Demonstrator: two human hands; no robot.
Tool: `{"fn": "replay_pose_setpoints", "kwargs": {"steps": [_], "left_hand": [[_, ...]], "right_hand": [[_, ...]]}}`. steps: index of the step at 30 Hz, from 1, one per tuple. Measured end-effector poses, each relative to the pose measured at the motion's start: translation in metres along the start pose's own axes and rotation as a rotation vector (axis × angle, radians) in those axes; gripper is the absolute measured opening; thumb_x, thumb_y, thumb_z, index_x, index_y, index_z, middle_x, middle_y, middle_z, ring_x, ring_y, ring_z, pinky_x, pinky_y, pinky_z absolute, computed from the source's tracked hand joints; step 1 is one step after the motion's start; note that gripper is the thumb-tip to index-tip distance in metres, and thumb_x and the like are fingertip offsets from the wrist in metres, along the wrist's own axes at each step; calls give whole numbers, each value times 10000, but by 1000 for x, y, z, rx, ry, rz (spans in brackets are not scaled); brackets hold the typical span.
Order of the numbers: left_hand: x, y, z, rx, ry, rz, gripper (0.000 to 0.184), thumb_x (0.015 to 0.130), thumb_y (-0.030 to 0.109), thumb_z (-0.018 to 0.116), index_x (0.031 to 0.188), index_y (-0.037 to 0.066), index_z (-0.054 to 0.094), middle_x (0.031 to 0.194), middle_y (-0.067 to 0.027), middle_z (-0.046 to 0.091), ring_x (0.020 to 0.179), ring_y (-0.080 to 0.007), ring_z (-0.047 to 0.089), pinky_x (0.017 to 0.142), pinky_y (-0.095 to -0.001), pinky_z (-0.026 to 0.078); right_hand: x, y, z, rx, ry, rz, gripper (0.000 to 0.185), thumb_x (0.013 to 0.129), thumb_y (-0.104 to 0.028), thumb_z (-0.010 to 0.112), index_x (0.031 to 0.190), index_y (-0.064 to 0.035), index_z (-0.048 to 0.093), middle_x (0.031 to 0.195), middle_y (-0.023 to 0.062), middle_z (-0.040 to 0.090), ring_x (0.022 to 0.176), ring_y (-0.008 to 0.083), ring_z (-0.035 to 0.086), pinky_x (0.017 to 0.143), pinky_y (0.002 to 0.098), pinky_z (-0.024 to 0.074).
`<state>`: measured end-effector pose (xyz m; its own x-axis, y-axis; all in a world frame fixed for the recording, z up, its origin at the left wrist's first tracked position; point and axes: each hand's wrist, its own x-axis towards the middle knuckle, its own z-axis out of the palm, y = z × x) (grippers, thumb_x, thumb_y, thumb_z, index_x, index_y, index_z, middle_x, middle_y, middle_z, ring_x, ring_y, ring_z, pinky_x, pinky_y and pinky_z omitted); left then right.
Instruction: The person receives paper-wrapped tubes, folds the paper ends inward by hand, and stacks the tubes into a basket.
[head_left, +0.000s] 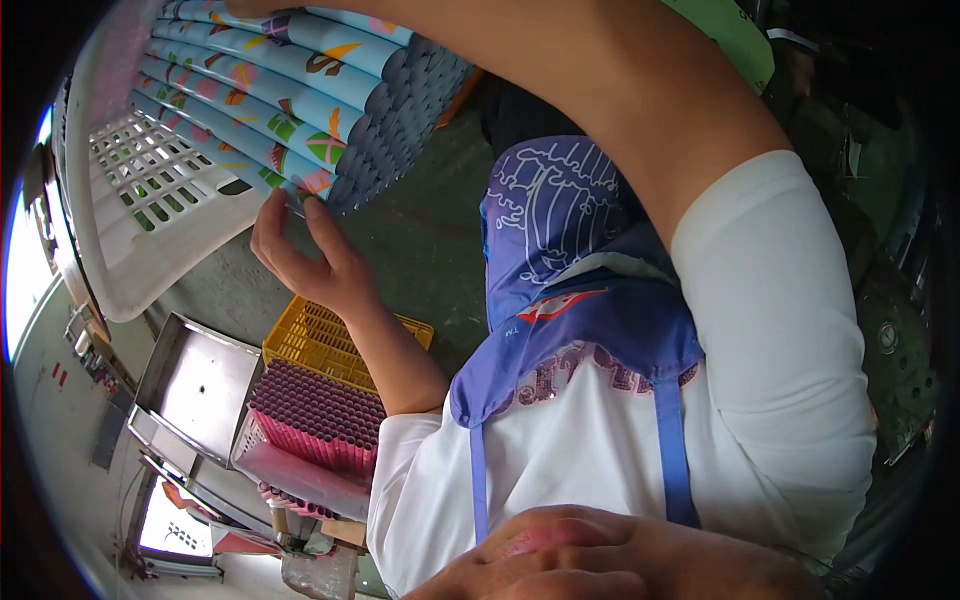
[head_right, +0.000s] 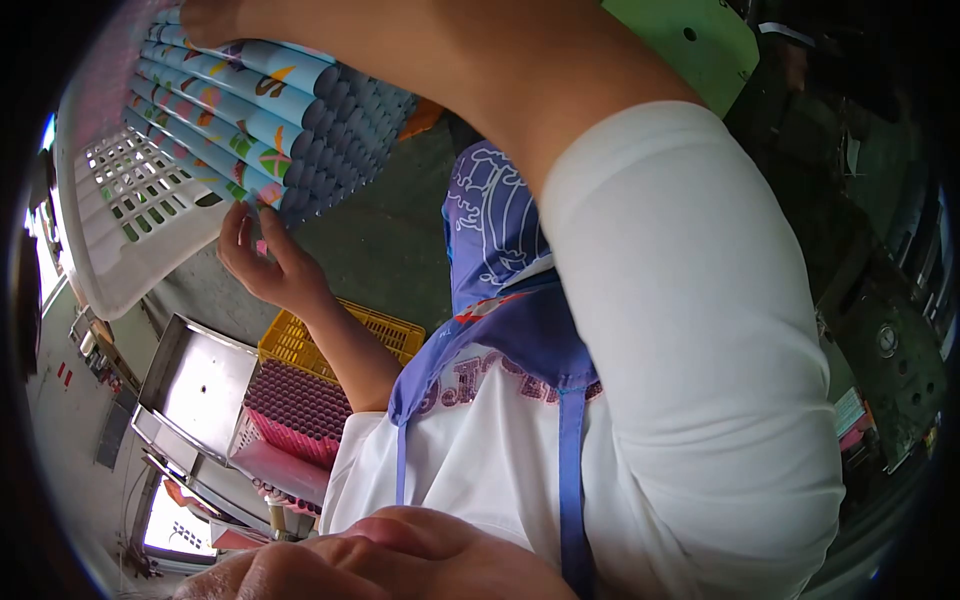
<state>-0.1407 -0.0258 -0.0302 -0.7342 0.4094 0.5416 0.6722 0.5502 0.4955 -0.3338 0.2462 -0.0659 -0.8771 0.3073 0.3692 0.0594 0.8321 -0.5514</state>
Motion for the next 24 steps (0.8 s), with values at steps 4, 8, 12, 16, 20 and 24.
{"fn": "replay_pose_setpoints", "kwargs": {"steps": [4, 8, 12, 16, 20, 24], "left_hand": [[0, 0, -1, 5, -13, -12, 318, 894, 62, 688, 1197, -20, 642, 1119, -136, 662, 1038, -288, 597, 925, -403, 474], [0, 0, -2, 16, -25, -20, 327, 891, 61, 690, 1206, -14, 642, 1120, -134, 660, 1038, -289, 598, 922, -404, 475], [-2, 5, -2, 29, -31, -36, 331, 890, 59, 691, 1210, -7, 641, 1125, -132, 658, 1042, -286, 595, 918, -405, 478], [2, 2, -4, 17, -33, 28, 328, 893, 60, 691, 1210, -7, 638, 1133, -130, 657, 1045, -284, 590, 913, -406, 481], [6, 13, -8, -19, 6, 46, 316, 898, 62, 690, 1202, -7, 637, 1132, -127, 656, 1033, -286, 586, 897, -398, 484], [-3, 27, -19, -90, 168, 32, 292, 899, 55, 682, 1182, -3, 640, 1120, -127, 652, 1014, -294, 586, 875, -386, 485]], "right_hand": [[70, -79, -23, -702, -799, 834, 289, 934, -270, 545, 1015, -72, 741, 1088, 146, 706, 1027, 322, 654, 919, 488, 500], [7, 0, 2, -37, -14, -87, 248, 926, -266, 572, 956, -106, 759, 1046, 116, 708, 1018, 299, 657, 878, 475, 516], [64, -77, -33, -751, -904, 499, 227, 918, -270, 590, 912, -128, 768, 1017, 79, 713, 970, 286, 668, 836, 465, 533], [24, 5, 5, -106, -166, -64, 225, 913, -279, 600, 948, -142, 775, 1051, 84, 722, 975, 300, 680, 837, 452, 552], [35, 7, -13, -692, -354, -639, 240, 917, -252, 587, 993, -124, 774, 1095, 145, 718, 1002, 338, 684, 881, 459, 555], [22, 16, -51, -27, -210, 165, 256, 918, -169, 565, 1073, -109, 760, 1127, 201, 706, 1053, 373, 672, 919, 448, 554]]}}
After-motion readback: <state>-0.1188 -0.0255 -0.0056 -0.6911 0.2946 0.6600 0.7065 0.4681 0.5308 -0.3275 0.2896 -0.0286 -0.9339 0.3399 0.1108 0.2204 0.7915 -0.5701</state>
